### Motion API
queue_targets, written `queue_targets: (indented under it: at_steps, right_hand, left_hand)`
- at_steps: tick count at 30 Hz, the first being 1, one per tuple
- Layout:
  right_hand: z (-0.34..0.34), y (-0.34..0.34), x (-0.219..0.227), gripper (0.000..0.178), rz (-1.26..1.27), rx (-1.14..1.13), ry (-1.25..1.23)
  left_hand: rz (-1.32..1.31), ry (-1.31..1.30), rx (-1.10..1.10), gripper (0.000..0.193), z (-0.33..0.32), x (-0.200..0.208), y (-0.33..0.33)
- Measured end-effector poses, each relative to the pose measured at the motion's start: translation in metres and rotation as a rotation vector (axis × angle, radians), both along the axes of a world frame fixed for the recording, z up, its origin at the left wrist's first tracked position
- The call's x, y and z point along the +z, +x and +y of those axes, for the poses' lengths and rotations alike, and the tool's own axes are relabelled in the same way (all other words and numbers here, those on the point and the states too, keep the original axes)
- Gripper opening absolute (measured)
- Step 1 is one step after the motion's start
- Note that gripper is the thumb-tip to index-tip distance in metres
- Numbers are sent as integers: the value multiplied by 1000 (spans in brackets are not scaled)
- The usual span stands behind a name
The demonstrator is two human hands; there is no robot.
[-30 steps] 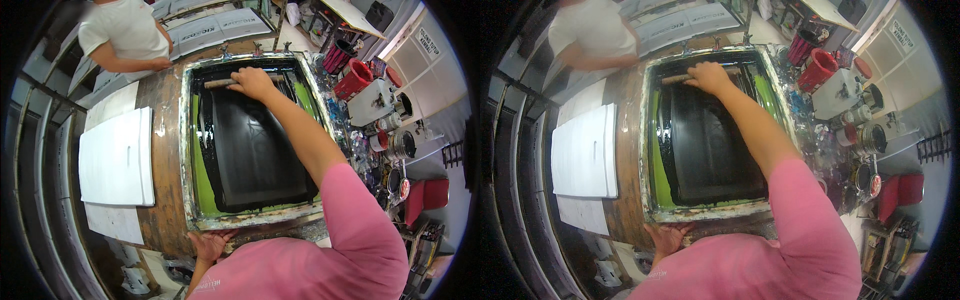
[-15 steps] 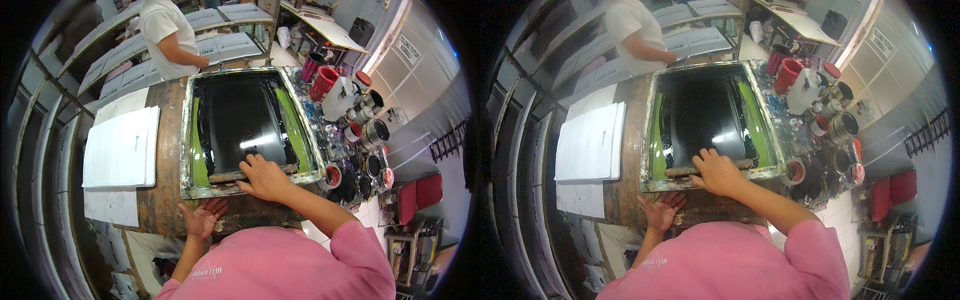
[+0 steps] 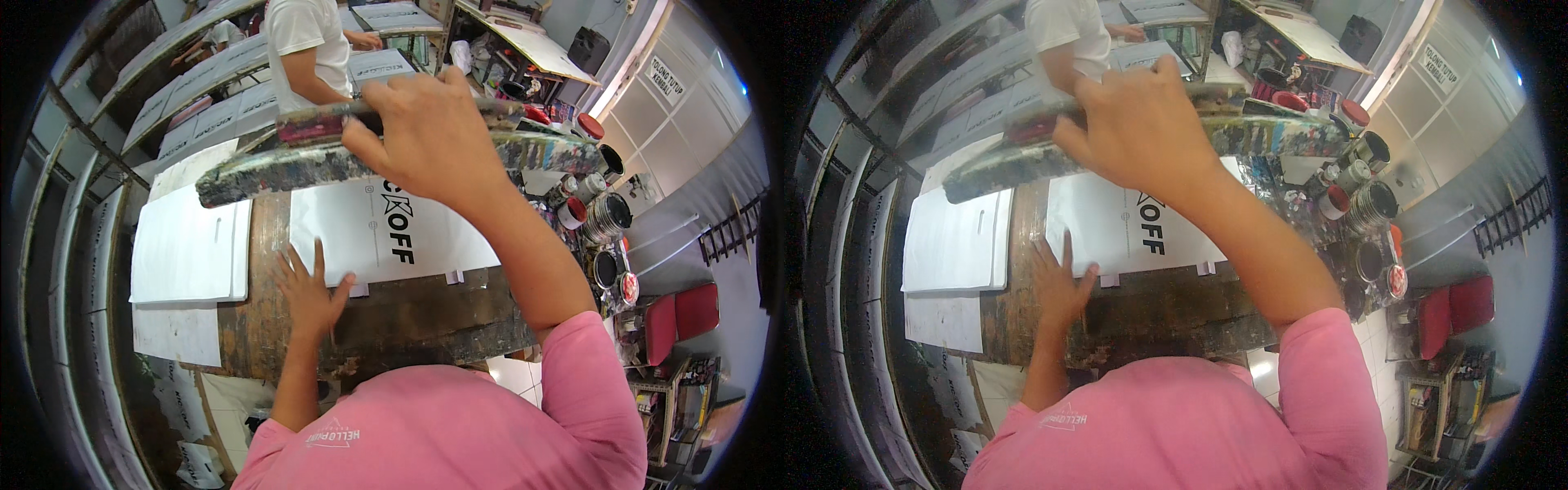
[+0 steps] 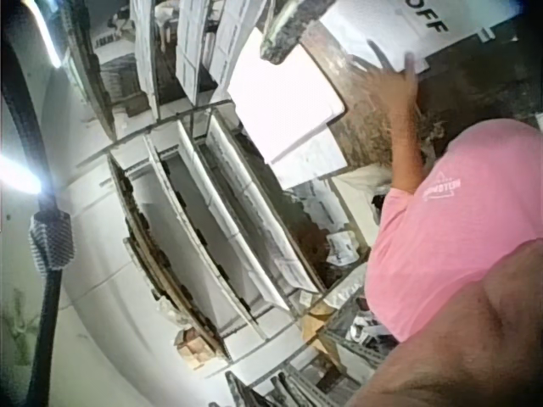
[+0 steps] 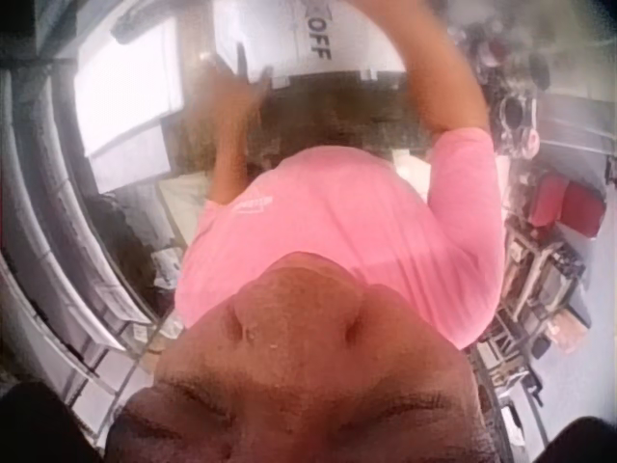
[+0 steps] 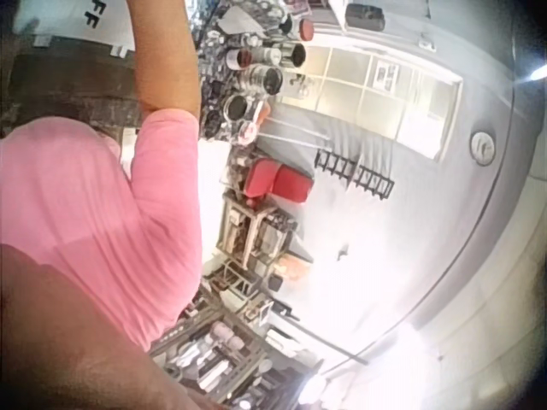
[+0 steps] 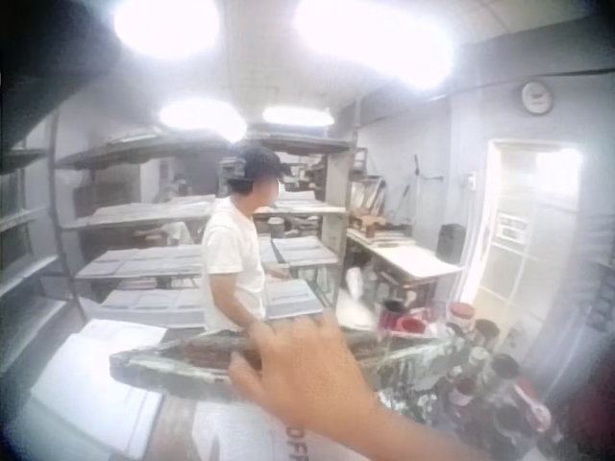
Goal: The person performs screen printing on white bags by placing a bag under a screen frame, swiping a squeegee to apply ink, and lifting the frame to reveal the print.
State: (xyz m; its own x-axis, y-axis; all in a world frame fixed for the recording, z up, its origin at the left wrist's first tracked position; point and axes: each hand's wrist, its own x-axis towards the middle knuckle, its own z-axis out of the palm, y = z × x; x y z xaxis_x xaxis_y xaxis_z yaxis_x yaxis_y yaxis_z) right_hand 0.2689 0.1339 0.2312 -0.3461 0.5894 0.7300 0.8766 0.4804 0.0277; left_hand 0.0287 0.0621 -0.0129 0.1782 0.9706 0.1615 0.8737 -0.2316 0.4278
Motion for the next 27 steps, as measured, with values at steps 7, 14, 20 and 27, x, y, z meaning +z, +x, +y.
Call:
queue_targets:
  at_steps: [7,14,20,27]
  right_hand:
    - [25,-1,36,43,-28,-48,-6]
    - [39,-3,52,41,82,-12,-189]
    - [43,1,63,39,-78,9,-61]
    - [42,-6,55,38,53,32,-144]
  left_hand:
    - [291,-159,130,103,-24,-57,12]
    - [91,-128,88,105,-15,-48,12]
    - [-359,331,56,53,46,30,29]
    - [-872,159,413,43,37,14,-44]
